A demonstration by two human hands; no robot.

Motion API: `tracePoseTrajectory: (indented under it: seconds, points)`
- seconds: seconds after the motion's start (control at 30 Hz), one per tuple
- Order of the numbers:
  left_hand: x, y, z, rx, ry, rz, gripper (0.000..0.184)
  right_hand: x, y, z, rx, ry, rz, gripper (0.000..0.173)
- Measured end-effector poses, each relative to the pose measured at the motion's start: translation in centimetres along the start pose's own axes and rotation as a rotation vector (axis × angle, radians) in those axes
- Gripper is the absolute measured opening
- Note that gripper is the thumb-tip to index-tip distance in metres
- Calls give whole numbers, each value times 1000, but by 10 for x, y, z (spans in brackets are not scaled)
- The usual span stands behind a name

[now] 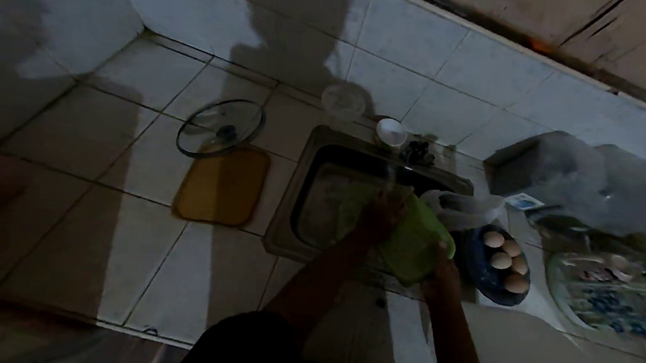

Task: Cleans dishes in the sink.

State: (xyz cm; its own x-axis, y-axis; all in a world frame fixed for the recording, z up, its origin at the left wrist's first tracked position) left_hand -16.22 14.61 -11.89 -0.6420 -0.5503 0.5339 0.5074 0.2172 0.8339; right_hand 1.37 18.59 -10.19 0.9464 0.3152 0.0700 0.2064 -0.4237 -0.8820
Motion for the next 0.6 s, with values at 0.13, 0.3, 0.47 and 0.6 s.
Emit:
tracePoseTrajectory:
  seconds: [0.13,0.3,0.47,0.6]
  points:
    - [15,-14,18,143,-125,48,49,-3,12,9,-151,-269,-258,37]
    - [7,30,19,-86,-184,143,36,-31,-23,11,205,-244,-733,40]
    - [29,-6,16,458,176,-162,47,-43,-37,-3,332,-69,-669,39]
    - [26,-15,-3,627,149,-286,49,-34,-33,1,292,45,-525,41]
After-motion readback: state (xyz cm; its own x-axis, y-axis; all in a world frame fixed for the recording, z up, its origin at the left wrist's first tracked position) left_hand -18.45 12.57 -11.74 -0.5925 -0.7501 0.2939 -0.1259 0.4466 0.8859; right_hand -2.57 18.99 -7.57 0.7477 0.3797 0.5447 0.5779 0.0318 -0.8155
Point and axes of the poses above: each hand's wrist, its own z-axis towards the middle knuckle, its own x-axis out of the back of the hand, y = z × x, the point moved 8 cm from there along z, towards the middle knuckle, and after that the axes turned 4 degrees about -z, right-handed, at the moved point
